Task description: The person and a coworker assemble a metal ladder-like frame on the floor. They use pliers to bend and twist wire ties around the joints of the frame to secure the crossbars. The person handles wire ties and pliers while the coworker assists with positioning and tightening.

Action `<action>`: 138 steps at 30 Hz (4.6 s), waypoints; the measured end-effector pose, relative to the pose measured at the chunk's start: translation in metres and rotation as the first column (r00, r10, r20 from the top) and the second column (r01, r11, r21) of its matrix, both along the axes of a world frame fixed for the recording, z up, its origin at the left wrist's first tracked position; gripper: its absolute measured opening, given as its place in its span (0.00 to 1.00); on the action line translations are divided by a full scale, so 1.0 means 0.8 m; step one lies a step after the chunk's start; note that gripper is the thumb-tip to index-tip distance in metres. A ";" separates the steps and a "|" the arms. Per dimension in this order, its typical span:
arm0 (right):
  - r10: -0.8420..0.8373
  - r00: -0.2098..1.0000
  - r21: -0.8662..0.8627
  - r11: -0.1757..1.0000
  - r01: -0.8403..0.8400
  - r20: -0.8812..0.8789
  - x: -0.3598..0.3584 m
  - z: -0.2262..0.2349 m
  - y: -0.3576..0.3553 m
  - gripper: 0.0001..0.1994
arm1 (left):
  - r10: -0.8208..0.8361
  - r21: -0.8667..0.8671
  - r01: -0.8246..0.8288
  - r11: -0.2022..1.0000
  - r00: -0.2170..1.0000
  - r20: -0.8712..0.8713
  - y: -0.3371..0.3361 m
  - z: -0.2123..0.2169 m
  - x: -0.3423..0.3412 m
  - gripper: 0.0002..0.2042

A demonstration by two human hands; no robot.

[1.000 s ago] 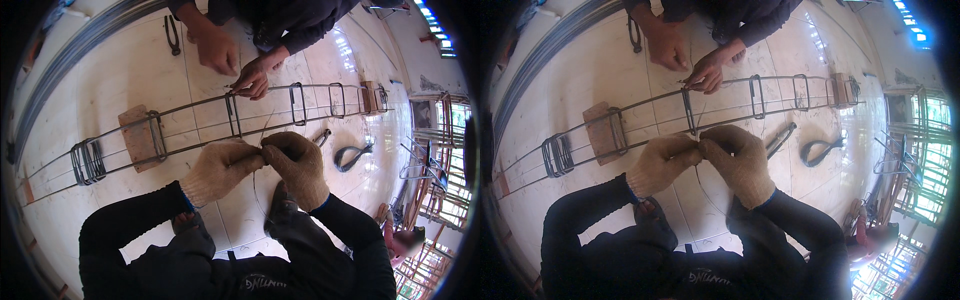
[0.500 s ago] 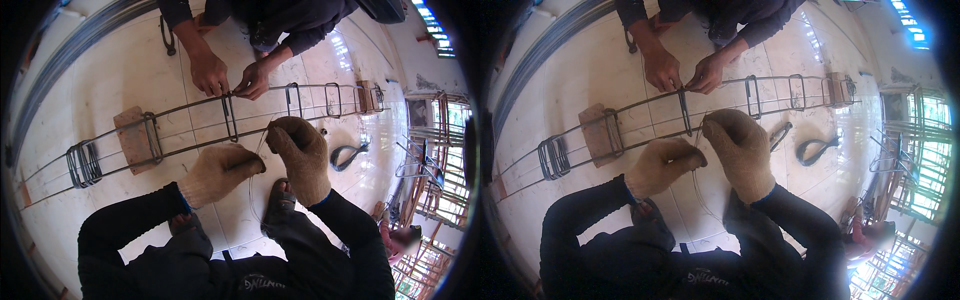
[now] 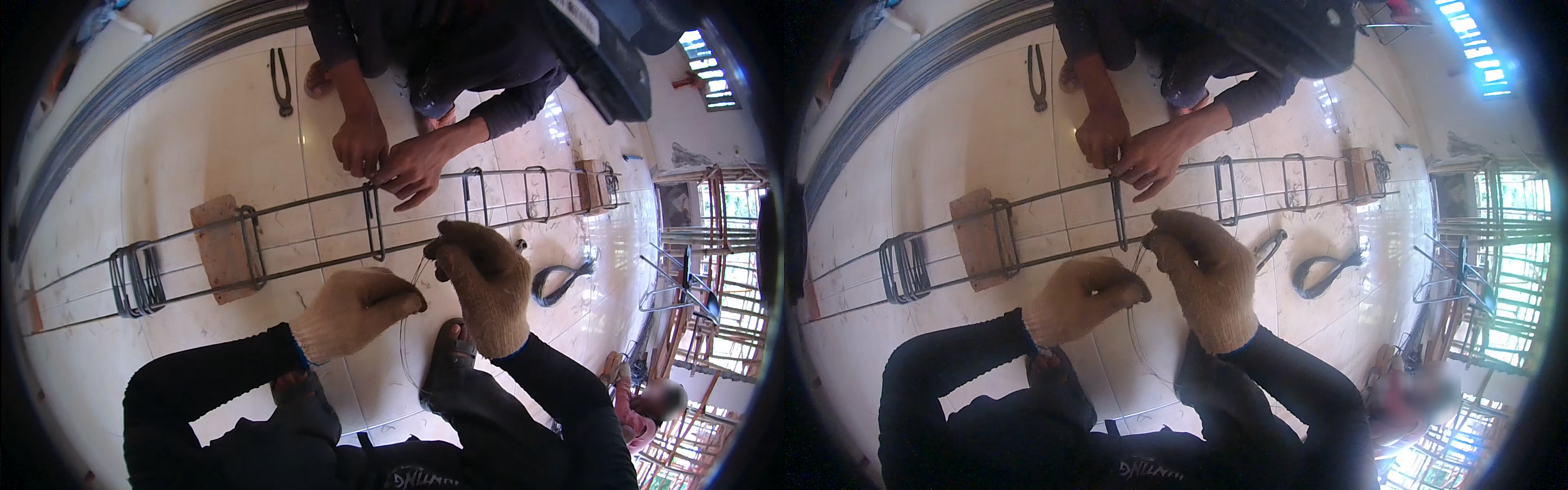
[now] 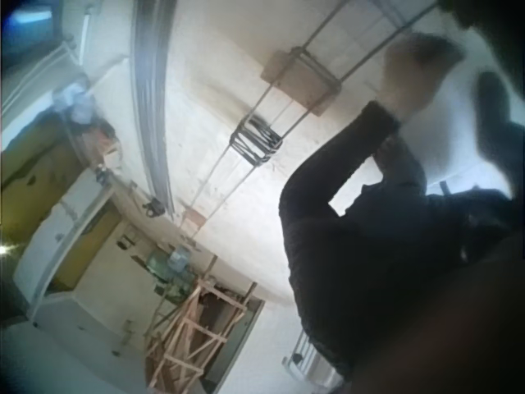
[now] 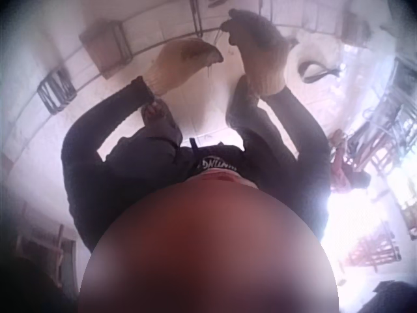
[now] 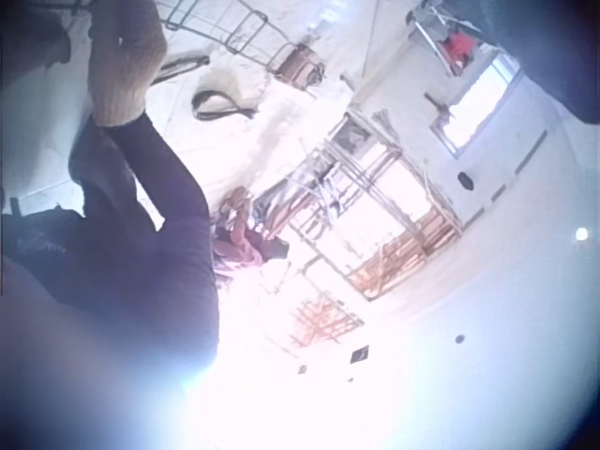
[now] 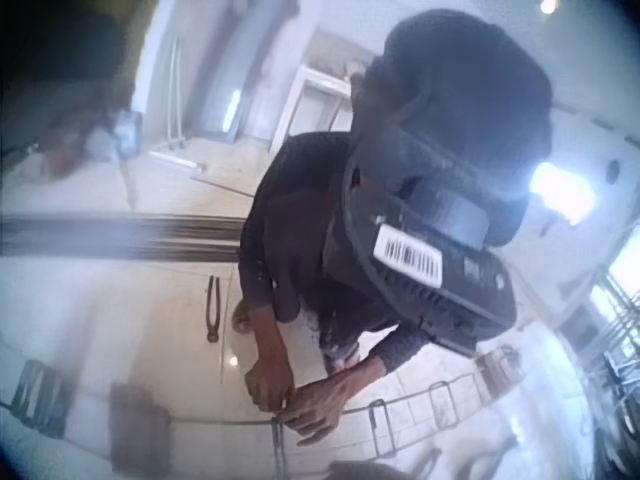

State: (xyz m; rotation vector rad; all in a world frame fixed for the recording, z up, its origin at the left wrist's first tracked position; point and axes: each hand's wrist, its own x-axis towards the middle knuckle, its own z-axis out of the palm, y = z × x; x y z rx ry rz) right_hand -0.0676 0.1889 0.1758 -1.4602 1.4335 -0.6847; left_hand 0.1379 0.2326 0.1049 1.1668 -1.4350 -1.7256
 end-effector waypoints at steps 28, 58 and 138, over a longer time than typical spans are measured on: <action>0.408 0.524 -0.259 0.548 -0.795 -0.747 0.009 0.005 -0.005 0.05 | 0.048 0.343 0.019 0.939 0.982 -0.185 0.015 -0.018 0.003 0.17; 0.399 0.879 -0.009 0.909 -0.416 -0.260 -0.015 0.022 0.047 0.08 | 0.623 0.659 0.314 0.684 0.218 -0.751 -0.005 -0.009 -0.004 0.15; 0.803 0.388 0.141 0.494 -0.858 -0.452 -0.080 -0.050 0.049 0.08 | -0.221 0.209 0.129 0.969 0.825 0.520 0.081 -0.042 0.056 0.13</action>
